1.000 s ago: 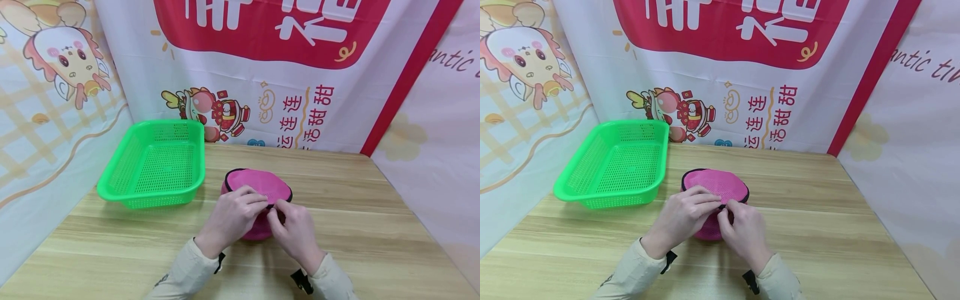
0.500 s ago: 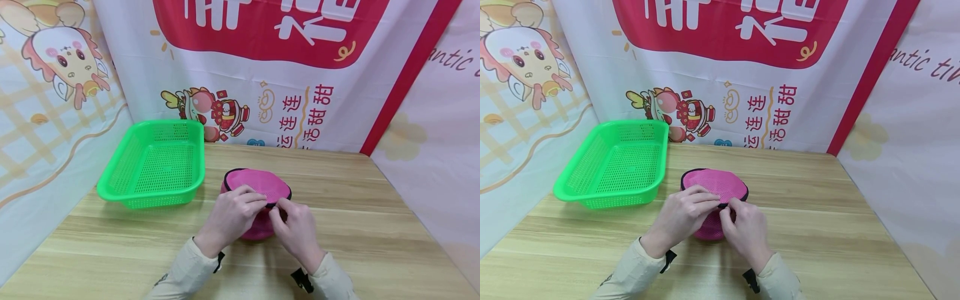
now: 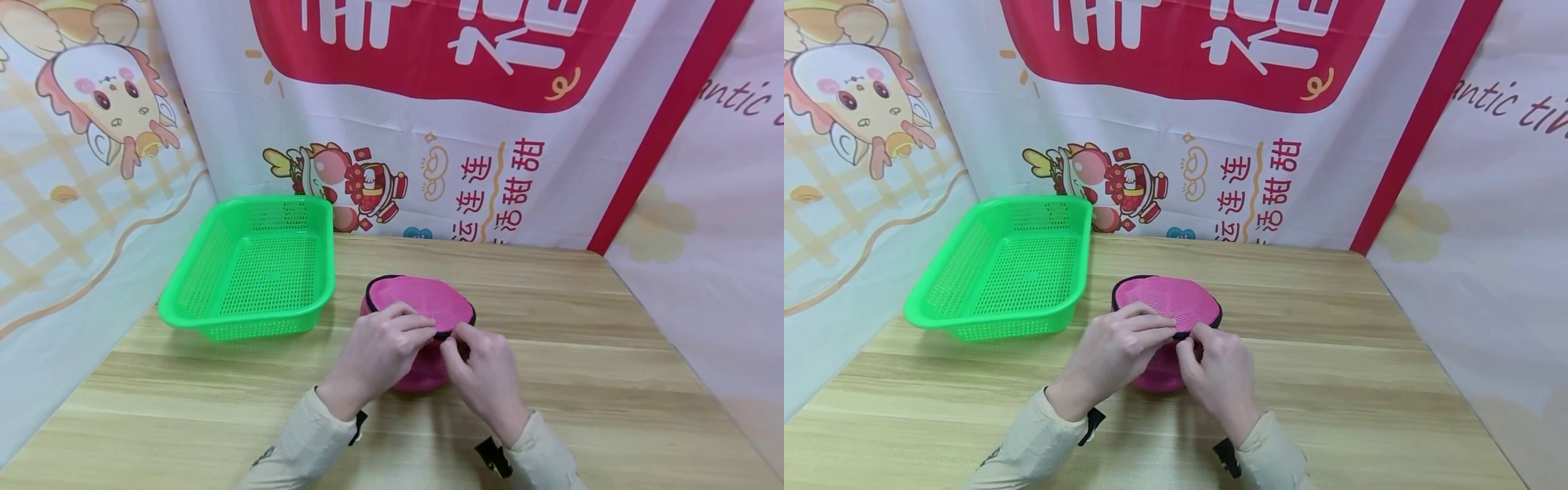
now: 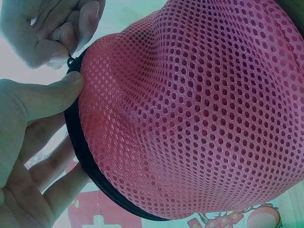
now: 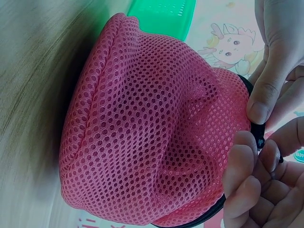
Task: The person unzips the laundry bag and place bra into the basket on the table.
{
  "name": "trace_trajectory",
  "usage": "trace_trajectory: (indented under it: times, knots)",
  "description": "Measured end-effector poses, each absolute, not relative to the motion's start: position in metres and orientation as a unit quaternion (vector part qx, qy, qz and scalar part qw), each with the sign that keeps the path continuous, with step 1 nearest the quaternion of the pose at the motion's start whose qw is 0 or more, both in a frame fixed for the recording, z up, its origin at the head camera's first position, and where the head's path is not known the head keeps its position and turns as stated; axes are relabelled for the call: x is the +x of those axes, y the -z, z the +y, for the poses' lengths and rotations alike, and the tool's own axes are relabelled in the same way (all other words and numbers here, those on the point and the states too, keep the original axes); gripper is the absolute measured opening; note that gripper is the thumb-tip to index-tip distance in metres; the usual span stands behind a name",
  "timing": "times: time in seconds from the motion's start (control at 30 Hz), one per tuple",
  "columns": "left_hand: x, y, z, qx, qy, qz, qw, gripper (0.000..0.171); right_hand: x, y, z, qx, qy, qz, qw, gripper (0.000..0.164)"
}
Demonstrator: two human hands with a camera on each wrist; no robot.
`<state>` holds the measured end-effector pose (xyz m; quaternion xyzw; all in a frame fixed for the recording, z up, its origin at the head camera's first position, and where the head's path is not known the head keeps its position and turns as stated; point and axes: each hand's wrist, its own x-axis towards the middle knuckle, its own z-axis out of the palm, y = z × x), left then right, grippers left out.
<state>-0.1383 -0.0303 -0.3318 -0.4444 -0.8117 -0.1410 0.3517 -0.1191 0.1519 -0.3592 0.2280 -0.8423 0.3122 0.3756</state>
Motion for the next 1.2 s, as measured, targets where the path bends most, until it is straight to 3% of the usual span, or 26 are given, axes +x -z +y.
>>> trace_trajectory:
  times: [1.2]
  knots:
    - [-0.1400,0.3355,-0.0287,-0.448,0.175,-0.802,0.355,0.010,-0.1182,0.3605,0.1493,0.265,-0.340,-0.828,0.358,0.031]
